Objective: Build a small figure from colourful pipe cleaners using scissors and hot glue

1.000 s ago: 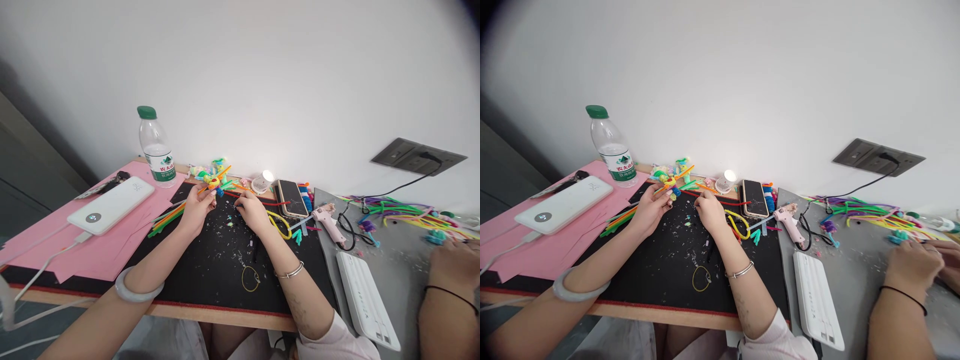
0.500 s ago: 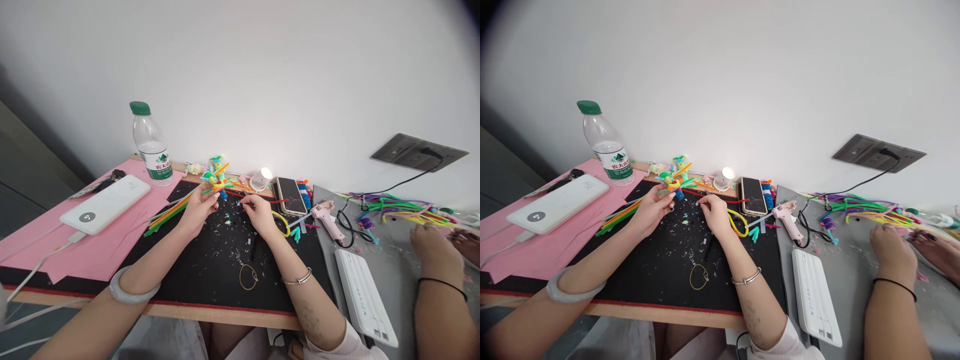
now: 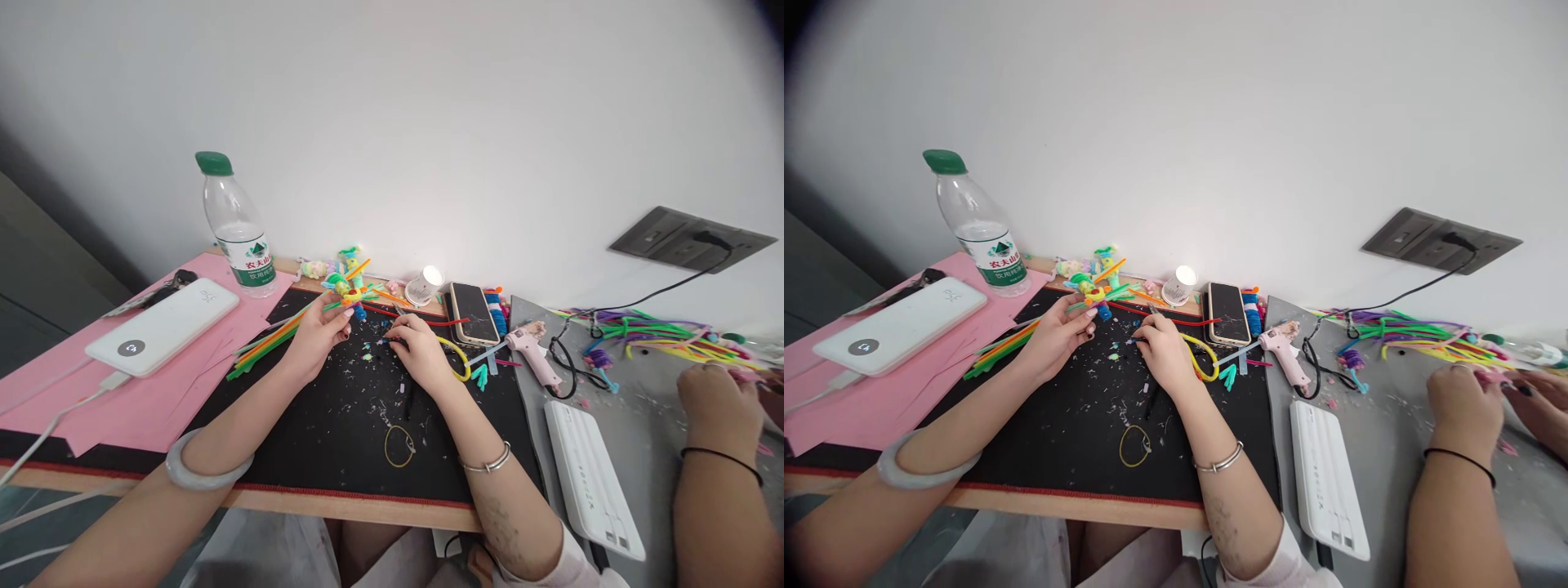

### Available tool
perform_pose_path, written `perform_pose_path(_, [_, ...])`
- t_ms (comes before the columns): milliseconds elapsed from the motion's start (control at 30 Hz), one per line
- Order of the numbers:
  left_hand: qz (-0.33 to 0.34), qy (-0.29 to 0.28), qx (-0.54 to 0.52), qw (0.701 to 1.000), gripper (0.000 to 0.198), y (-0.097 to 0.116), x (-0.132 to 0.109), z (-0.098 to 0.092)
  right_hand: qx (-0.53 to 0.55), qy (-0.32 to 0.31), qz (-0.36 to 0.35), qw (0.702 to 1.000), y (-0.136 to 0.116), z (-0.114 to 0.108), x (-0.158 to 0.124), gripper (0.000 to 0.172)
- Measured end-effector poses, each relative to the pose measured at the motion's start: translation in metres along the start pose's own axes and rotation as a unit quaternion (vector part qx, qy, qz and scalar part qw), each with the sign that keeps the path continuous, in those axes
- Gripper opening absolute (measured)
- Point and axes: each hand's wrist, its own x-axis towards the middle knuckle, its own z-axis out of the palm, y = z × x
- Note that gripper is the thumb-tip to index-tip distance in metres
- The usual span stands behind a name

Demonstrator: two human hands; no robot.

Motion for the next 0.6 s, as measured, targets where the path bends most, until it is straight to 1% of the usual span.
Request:
perform_pose_path(167, [0.000, -0.005, 0.011, 1.000, 0.044, -0.002, 0.000, -0.001, -0.019, -0.016, -0.012, 1.000, -0.003, 0.007, 0.002, 0.016])
perform_pose_path(267, [0.001, -0.009, 0.015, 1.000, 0.043, -0.003, 0.000, -0.001, -0.021, -0.010, -0.005, 1.000, -0.003, 0.011, 0.004, 0.016])
perform_pose_path(333, [-0.001, -0.008, 0.016, 1.000, 0.044, -0.003, 0.000, -0.001, 0.000, 0.008, 0.000, 1.000, -0.002, 0.012, 0.004, 0.016])
perform_pose_path(433, [0.000, -0.010, 0.023, 1.000, 0.044, -0.003, 0.000, -0.001, 0.061, 0.051, 0.019, 0.997, -0.003, 0.011, 0.004, 0.016])
perform_pose_path(600, [0.008, -0.023, 0.049, 0.999, 0.044, -0.004, 0.000, -0.001, 0.124, 0.114, 0.104, 0.980, -0.010, 0.007, 0.002, 0.012])
